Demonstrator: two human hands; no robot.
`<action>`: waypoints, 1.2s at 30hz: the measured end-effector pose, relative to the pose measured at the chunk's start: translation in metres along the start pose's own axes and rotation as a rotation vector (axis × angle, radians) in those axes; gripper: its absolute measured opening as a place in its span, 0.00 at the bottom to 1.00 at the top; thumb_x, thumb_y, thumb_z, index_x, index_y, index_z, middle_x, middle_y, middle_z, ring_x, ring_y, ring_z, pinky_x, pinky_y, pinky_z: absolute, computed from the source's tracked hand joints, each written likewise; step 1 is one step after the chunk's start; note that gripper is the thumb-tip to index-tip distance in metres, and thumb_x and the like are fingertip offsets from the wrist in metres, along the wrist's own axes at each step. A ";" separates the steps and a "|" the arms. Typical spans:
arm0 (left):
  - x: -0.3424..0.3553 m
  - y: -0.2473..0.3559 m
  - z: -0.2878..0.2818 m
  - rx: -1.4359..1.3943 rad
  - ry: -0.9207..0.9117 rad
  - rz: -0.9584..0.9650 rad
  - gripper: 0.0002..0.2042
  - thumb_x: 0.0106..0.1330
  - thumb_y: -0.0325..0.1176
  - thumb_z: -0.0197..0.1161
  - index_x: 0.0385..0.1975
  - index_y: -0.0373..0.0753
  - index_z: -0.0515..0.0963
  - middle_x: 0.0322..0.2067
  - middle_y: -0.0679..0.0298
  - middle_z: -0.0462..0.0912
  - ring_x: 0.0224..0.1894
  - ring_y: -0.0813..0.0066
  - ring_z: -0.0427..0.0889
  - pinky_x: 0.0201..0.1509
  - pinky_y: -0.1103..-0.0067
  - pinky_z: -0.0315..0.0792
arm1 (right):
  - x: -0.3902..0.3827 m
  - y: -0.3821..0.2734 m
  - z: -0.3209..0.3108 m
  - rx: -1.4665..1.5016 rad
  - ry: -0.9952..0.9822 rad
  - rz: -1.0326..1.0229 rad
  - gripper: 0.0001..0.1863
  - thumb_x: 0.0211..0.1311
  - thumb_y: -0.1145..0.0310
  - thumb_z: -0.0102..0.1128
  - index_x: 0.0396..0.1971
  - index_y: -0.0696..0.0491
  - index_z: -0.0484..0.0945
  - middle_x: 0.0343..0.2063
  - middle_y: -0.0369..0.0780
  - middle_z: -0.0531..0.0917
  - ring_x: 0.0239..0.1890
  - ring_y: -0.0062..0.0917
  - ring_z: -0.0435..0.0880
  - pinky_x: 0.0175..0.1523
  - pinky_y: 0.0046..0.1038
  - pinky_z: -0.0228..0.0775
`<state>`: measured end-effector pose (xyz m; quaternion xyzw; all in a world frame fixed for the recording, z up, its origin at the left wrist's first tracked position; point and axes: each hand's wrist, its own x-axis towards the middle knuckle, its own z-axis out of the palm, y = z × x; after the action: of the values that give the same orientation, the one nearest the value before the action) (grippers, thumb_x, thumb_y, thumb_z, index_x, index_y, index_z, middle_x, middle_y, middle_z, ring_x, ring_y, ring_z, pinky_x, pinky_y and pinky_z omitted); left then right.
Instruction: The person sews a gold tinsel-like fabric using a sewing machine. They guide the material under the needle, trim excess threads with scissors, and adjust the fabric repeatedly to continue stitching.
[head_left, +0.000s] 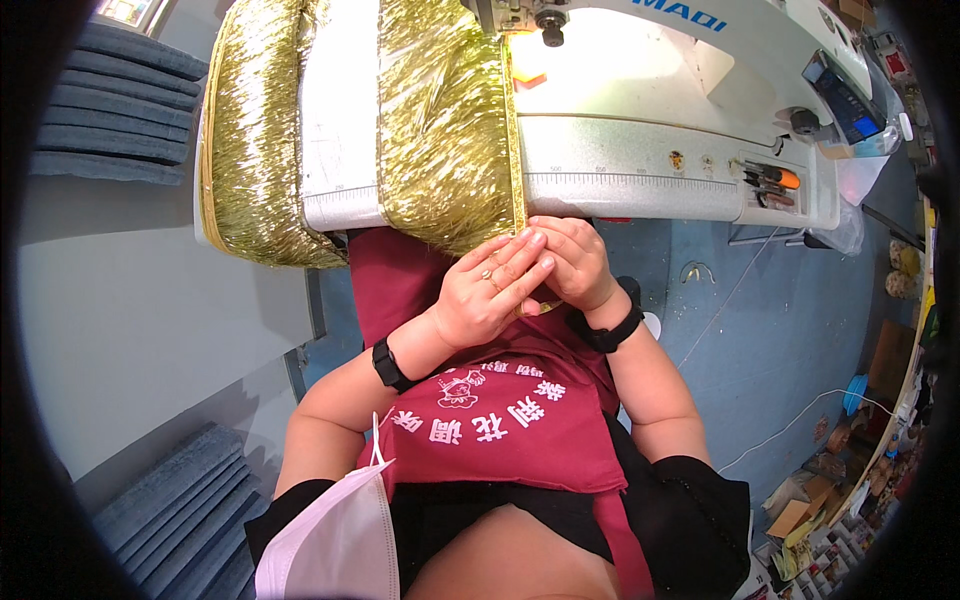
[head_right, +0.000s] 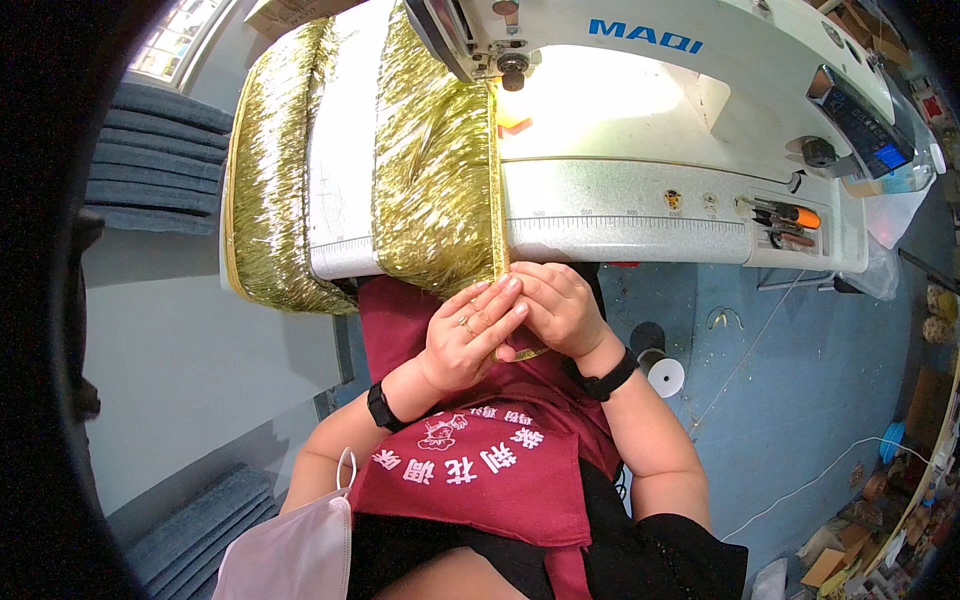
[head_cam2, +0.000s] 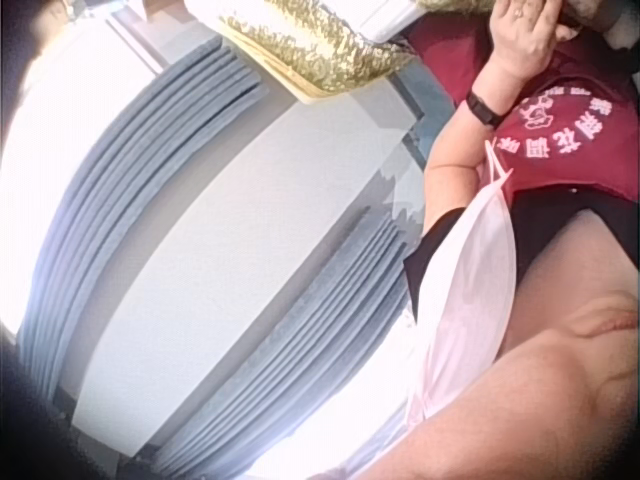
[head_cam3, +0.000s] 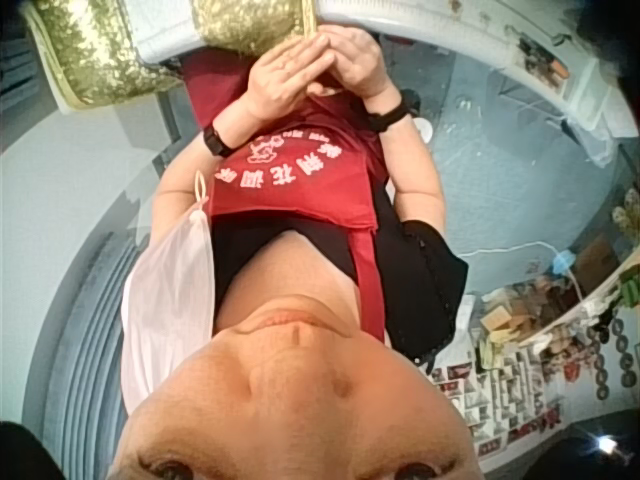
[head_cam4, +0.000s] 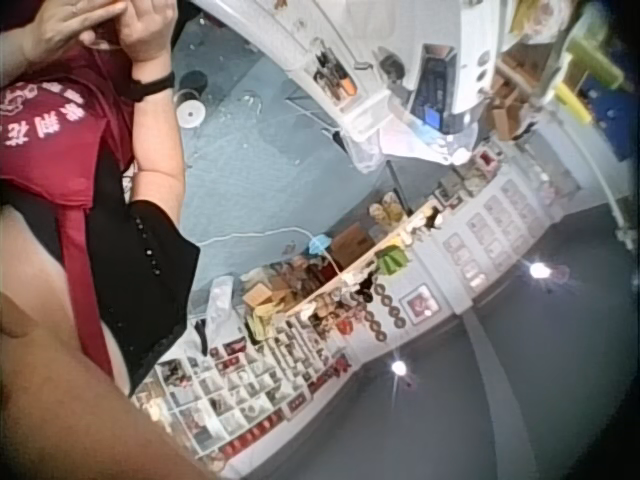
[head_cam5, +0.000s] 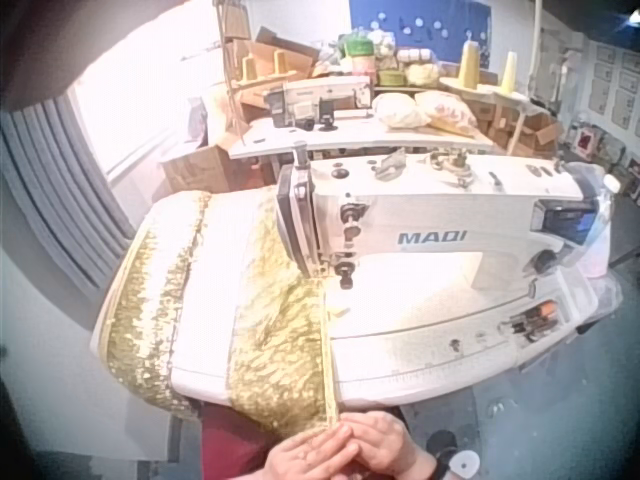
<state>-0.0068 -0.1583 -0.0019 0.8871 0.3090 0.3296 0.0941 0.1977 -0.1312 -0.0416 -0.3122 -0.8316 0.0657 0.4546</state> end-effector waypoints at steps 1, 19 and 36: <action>0.000 0.000 0.000 0.002 -0.002 -0.001 0.25 0.73 0.48 0.60 0.62 0.37 0.78 0.64 0.50 0.79 0.66 0.58 0.79 0.70 0.64 0.71 | 0.000 0.000 0.000 -0.006 0.001 0.000 0.11 0.63 0.69 0.62 0.43 0.56 0.81 0.49 0.42 0.86 0.52 0.35 0.84 0.53 0.36 0.78; 0.000 0.001 0.001 0.002 -0.003 -0.010 0.25 0.72 0.47 0.60 0.62 0.36 0.78 0.64 0.50 0.78 0.66 0.58 0.79 0.70 0.64 0.71 | 0.001 -0.001 -0.002 -0.007 0.003 0.001 0.11 0.62 0.69 0.62 0.43 0.57 0.82 0.48 0.42 0.86 0.52 0.34 0.85 0.53 0.36 0.78; 0.008 -0.010 0.003 -0.005 0.002 -0.023 0.25 0.76 0.47 0.56 0.62 0.33 0.77 0.63 0.46 0.78 0.64 0.53 0.80 0.70 0.61 0.71 | 0.012 0.011 0.003 -0.090 0.017 -0.004 0.10 0.62 0.68 0.60 0.40 0.55 0.83 0.47 0.40 0.87 0.52 0.31 0.86 0.54 0.35 0.74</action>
<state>-0.0052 -0.1460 -0.0036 0.8830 0.3183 0.3301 0.0999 0.1959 -0.1156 -0.0388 -0.3314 -0.8304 0.0246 0.4472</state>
